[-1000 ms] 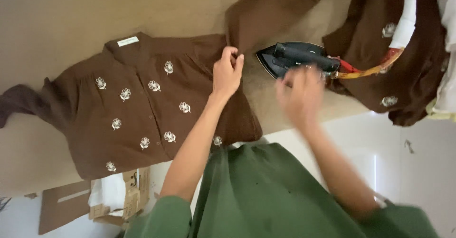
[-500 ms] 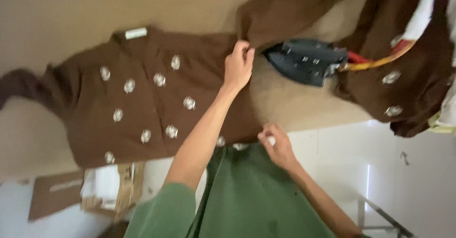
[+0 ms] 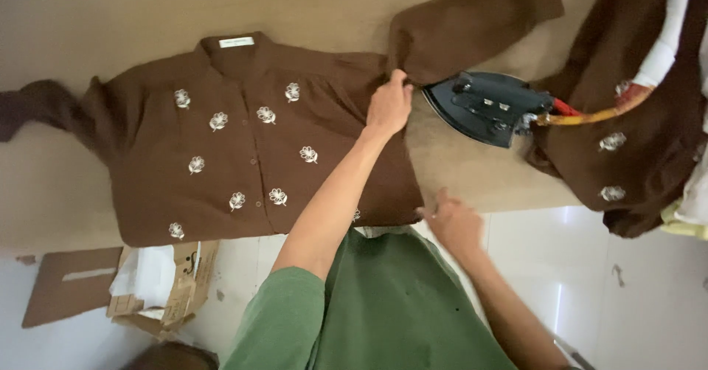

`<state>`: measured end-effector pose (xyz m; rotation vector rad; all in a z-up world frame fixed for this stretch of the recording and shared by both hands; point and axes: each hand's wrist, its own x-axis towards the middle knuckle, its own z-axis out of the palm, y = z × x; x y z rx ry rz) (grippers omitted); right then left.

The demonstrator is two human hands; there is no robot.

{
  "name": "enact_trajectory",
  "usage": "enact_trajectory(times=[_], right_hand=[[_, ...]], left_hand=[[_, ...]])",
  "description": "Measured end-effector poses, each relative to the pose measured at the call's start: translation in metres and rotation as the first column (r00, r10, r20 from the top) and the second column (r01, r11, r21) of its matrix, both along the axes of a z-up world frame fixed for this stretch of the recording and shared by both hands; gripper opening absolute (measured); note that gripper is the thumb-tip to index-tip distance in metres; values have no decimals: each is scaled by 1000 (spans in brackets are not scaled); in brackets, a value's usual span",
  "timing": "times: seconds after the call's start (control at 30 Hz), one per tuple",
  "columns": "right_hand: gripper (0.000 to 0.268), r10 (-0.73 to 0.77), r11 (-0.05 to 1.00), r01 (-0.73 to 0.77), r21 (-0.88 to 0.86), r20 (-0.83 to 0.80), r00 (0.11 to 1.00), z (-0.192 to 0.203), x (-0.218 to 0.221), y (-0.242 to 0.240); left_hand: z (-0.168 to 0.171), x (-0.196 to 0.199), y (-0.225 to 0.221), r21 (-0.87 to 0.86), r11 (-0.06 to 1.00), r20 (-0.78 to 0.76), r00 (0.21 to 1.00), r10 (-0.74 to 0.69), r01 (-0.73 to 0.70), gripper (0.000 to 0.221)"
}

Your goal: The person is ironing brown shirts with floral embroidery on an ironing board using a steam iron.

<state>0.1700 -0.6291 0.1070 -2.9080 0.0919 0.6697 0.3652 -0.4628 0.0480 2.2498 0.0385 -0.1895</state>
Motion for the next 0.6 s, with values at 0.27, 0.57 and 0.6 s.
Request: enact_trajectory(times=[0.27,0.57,0.6], right_hand=[[66,529,845,-429,-319,608,591,41,203,-58],[79,391,906,-322,274,-255,884,115,132,3],[75,379,915,-321,245,-249,891,108,113,10]], left_hand=[[-2,-7,15,-390,900,0,977,-213,197,22],[26,-28,177,-336,937,122,982,146,-98,23],[21,-19,192,-123,989,177,979,105,-84,21]])
